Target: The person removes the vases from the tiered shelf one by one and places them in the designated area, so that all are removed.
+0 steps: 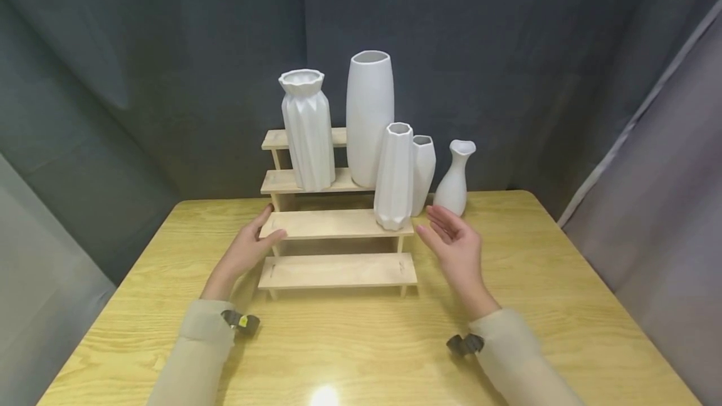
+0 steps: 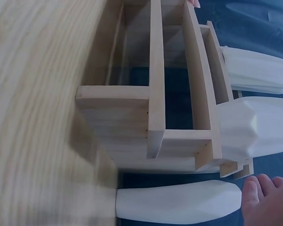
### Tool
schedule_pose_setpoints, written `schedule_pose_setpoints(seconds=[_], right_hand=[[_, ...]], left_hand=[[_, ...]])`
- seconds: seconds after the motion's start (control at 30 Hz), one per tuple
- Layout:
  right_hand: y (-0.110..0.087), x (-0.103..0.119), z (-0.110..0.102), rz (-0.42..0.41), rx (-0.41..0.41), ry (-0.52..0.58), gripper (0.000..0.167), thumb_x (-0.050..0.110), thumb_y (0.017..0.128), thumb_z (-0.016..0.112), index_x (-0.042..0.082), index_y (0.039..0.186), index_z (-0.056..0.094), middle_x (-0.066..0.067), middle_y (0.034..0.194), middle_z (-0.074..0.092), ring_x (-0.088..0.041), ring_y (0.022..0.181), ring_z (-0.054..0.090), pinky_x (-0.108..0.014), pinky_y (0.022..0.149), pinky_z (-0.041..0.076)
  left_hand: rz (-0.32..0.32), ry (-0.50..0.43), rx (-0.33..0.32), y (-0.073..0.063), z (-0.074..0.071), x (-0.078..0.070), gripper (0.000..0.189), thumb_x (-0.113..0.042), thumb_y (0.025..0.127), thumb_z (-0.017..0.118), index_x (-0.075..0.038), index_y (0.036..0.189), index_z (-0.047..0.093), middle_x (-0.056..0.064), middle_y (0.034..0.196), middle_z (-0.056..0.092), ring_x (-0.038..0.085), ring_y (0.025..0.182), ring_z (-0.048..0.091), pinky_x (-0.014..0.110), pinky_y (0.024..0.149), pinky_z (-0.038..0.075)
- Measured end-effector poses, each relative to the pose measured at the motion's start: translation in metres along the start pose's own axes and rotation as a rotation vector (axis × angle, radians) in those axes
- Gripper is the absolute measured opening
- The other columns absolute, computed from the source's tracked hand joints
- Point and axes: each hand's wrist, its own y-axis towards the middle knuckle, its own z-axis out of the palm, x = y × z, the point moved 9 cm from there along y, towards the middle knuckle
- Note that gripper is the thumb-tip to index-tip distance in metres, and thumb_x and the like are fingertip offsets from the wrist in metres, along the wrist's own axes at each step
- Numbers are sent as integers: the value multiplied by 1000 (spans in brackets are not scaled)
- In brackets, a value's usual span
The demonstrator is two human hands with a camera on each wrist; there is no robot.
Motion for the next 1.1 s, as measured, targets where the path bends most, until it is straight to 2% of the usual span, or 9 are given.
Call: schedule_pose_setpoints(seconds=[0.17,0.3,0.57,0.67,0.83,1.03,1.1], right_hand=[[4,1,6,3,4,17,51,-2,86,75,-6,133,57,-22,131,60,-18,116,61,-31,99,47],[8,4,11,-4,18,5,52,0,86,76,-5,135,57,-16,130,62,-20,118,60,-32,100,46],[17,9,23,-14,32,-26,55,1,86,76,-8,135,54,-23,133,57,-23,120,59,-26,99,46],[20,8,26,-10,29,-23,55,1,85,76,-9,135,54,-25,133,57,-25,120,59,-28,101,46],[24,7,32,-3,24,-39,56,3,86,77,-7,136,55,-22,134,57,-22,121,58,-29,101,45],[29,5,38,10,31,-31,60,6,84,79,-2,138,54,-19,137,55,-25,124,55,-37,105,43],[31,4,39,24,33,-41,63,8,84,80,-1,140,53,-17,139,54,-25,125,54,-37,105,42]], left_hand=[[6,-9,4,0,1,-2,94,-62,90,60,-20,160,14,-2,163,12,21,148,10,45,119,16],[6,-16,4,1,0,-3,94,-61,90,60,-19,160,14,-3,163,12,20,148,10,45,119,16],[13,-24,-2,1,-2,-4,93,-60,91,61,-18,160,14,-3,163,12,19,148,10,44,119,16],[12,-23,-1,0,-2,-4,92,-59,91,61,-18,160,14,-3,163,12,19,148,9,44,119,16],[5,-24,3,-1,-1,-3,92,-59,91,61,-20,160,14,-3,163,12,19,149,9,45,119,15],[0,-22,-1,-3,0,-4,90,-57,92,61,-20,160,15,-3,163,12,19,148,10,44,119,15],[3,-23,-2,-3,0,-5,89,-56,93,61,-19,160,15,-2,163,12,19,148,10,44,119,15]])
